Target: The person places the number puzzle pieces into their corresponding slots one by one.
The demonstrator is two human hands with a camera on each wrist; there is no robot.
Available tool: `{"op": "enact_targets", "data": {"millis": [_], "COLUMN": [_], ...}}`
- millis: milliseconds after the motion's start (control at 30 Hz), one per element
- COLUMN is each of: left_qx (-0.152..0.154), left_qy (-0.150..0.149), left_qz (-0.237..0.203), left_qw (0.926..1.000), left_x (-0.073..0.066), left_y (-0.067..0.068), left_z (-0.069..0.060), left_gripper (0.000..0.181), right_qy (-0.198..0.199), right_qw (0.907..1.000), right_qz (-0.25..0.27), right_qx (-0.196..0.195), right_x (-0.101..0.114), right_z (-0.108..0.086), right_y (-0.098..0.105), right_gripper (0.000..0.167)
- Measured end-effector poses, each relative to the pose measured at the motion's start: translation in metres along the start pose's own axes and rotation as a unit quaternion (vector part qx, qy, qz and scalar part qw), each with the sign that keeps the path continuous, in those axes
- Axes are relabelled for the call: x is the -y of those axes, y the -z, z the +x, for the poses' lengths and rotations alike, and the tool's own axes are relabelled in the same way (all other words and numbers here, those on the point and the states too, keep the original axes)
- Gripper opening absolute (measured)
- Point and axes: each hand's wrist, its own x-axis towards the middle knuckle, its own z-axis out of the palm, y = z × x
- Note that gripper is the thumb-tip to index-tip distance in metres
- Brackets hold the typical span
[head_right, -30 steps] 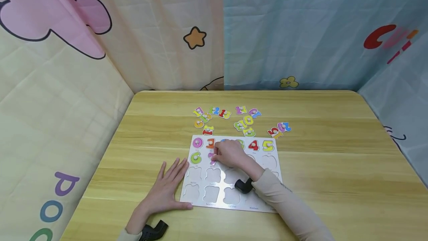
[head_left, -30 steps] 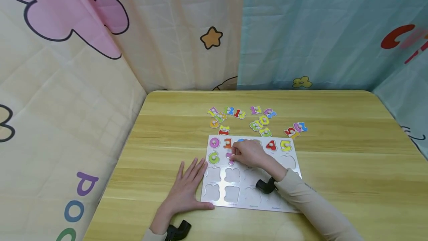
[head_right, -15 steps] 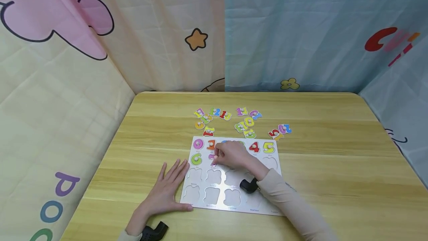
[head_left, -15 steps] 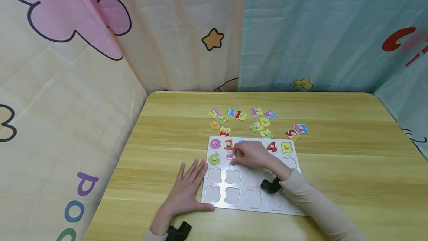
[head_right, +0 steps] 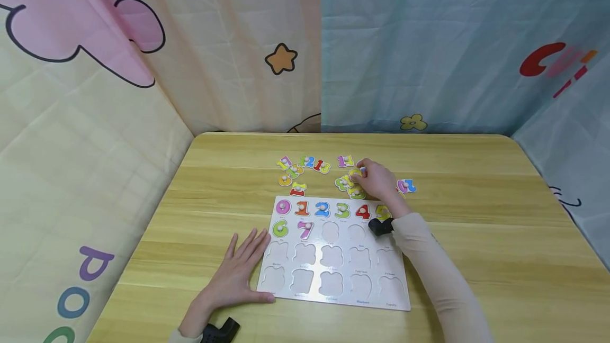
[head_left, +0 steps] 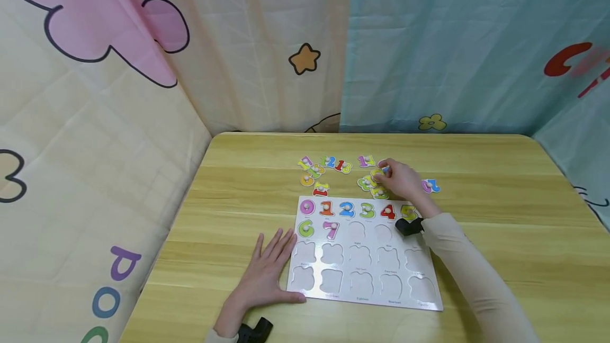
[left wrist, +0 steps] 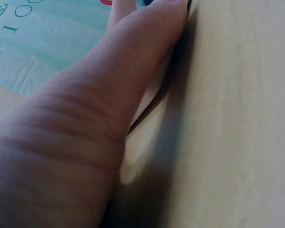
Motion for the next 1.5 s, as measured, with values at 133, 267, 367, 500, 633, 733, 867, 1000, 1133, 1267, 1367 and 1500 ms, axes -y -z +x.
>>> {"op": "enact_targets", "data": {"millis": [133, 267, 367, 500, 633, 733, 867, 1000, 1133, 1267, 1367, 1500], "left_qx": [-0.006, -0.009, -0.007, -0.003, 0.001, 0.002, 0.004, 0.009, 0.011, 0.012, 0.013, 0.013], "left_qy": [-0.004, -0.006, -0.005, -0.002, -0.002, -0.002, -0.001, 0.002, 0.004, 0.005, 0.005, 0.004], "left_qz": [-0.002, -0.006, -0.009, -0.008, -0.007, -0.009, -0.008, -0.003, 0.002, 0.001, 0.001, 0.000], "left_qw": [1.0000, 0.9999, 0.9999, 1.0000, 1.0000, 1.0000, 1.0000, 0.9999, 0.9999, 0.9999, 0.9999, 0.9999], "left_x": [0.000, 0.000, -0.001, -0.001, -0.001, -0.001, 0.000, 0.000, 0.001, 0.001, 0.000, 0.000], "left_y": [-0.001, -0.001, 0.000, 0.001, 0.001, 0.000, 0.001, 0.002, 0.002, 0.002, 0.002, 0.001], "left_z": [-0.001, -0.001, -0.001, -0.001, 0.000, 0.000, 0.000, 0.002, 0.003, 0.002, 0.002, 0.001], "left_gripper": [0.124, 0.123, 0.123, 0.123, 0.123, 0.123, 0.123, 0.122, 0.123, 0.123, 0.122, 0.123], "right_qy": [-0.004, -0.001, 0.003, 0.008, 0.003, 0.003, 0.036, 0.119, 0.176, 0.183, 0.182, 0.179], "right_qw": [0.9999, 0.9998, 0.9997, 0.9995, 0.9999, 1.0000, 0.9991, 0.9909, 0.9791, 0.9752, 0.9743, 0.9727], "right_qz": [-0.014, -0.022, -0.026, -0.029, -0.016, 0.002, 0.021, 0.019, -0.001, -0.012, -0.013, -0.005], "right_qx": [-0.003, -0.002, -0.002, -0.002, -0.002, -0.006, 0.009, 0.059, 0.103, 0.124, 0.132, 0.148], "right_x": [-0.005, -0.007, -0.008, -0.011, -0.011, -0.006, 0.011, 0.033, 0.044, 0.048, 0.051, 0.054], "right_z": [0.000, -0.001, -0.001, 0.000, -0.001, -0.006, -0.023, -0.049, -0.068, -0.077, -0.081, -0.082], "right_y": [-0.003, -0.004, -0.005, -0.006, -0.004, 0.000, 0.005, -0.001, -0.013, -0.021, -0.025, -0.026], "right_gripper": [0.033, 0.027, 0.025, 0.024, 0.023, 0.023, 0.022, 0.016, 0.016, 0.018, 0.017, 0.016]}}
